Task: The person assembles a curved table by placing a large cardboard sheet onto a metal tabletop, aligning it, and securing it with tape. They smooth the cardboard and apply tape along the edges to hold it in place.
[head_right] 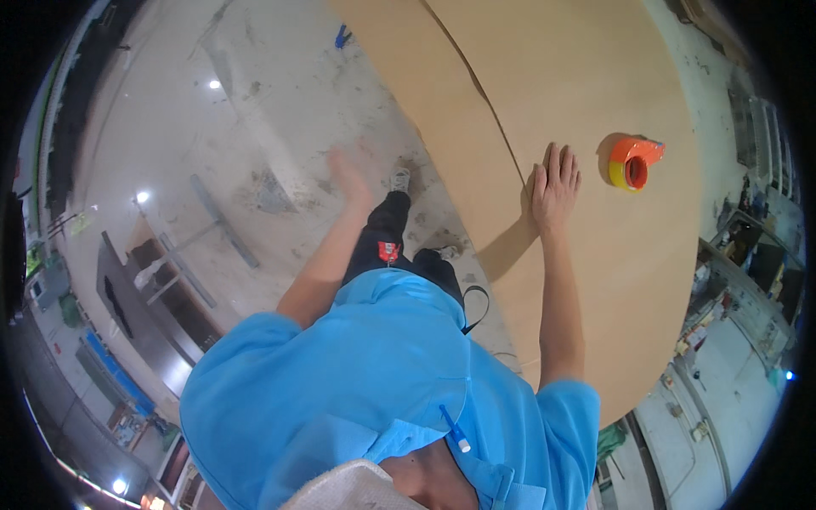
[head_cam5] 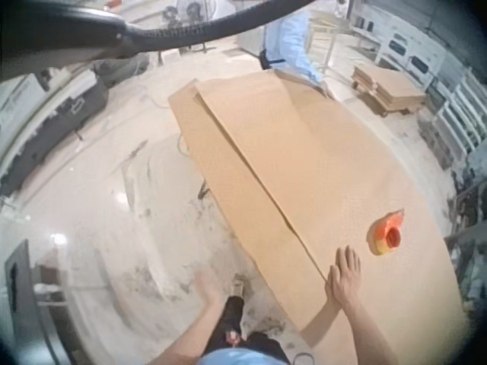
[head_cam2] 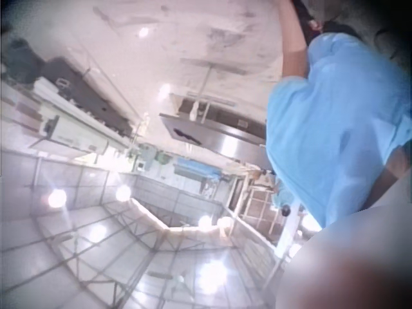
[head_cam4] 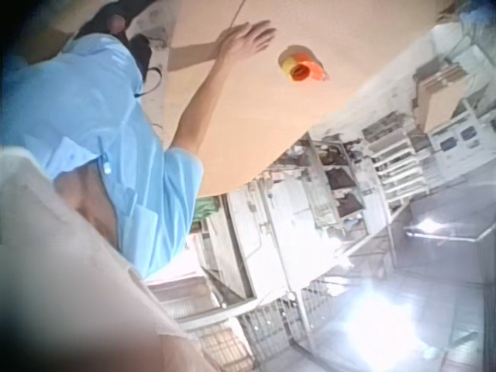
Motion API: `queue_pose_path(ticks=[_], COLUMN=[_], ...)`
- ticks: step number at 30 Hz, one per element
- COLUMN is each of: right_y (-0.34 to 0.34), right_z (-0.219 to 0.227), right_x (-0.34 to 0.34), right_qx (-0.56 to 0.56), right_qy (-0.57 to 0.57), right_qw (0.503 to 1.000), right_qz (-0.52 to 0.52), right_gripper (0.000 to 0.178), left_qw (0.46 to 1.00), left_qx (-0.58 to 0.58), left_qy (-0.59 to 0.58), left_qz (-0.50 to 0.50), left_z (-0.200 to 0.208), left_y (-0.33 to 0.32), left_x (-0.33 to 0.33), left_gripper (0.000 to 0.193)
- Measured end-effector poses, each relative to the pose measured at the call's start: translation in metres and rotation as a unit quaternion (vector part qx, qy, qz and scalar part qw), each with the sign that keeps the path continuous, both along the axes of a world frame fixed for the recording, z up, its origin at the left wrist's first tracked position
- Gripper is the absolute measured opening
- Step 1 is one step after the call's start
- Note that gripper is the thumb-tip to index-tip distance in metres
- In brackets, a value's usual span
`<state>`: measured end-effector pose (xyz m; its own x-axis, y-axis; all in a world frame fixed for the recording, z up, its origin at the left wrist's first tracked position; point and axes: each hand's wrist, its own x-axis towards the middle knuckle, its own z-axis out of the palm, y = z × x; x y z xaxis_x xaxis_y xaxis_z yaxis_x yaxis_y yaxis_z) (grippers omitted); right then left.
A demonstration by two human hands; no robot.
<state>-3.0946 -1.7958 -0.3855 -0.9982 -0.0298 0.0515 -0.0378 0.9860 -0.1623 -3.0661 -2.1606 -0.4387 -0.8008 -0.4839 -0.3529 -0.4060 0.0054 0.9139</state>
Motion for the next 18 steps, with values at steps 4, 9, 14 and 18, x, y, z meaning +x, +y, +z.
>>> queue_pose_path(ticks=[4,9,14,18], right_y=[0.001,-0.006,-0.002,0.004], right_z=[0.005,0.013,0.016,0.011], right_x=[-0.003,-0.004,-0.004,-0.005], right_qx=[0.003,-0.012,-0.001,0.018], right_qy=[0.005,-0.011,-0.05,-0.049], right_qw=[1.0,1.0,0.999,0.999], right_qz=[-0.002,-0.008,-0.008,-0.013], right_gripper=[0.056,0.054,0.056,0.058], left_qw=[0.854,0.899,0.846,0.926], left_qx=[0.503,0.428,0.487,0.303], left_qy=[-0.046,-0.037,0.168,0.209], left_qz=[0.127,0.083,0.135,0.087], left_z=[-0.026,-0.013,-0.017,-0.004], left_y=[0.076,0.09,-0.046,-0.047], left_x=[-0.028,-0.044,-0.16,-0.24], left_gripper=[0.065,0.072,0.076,0.078])
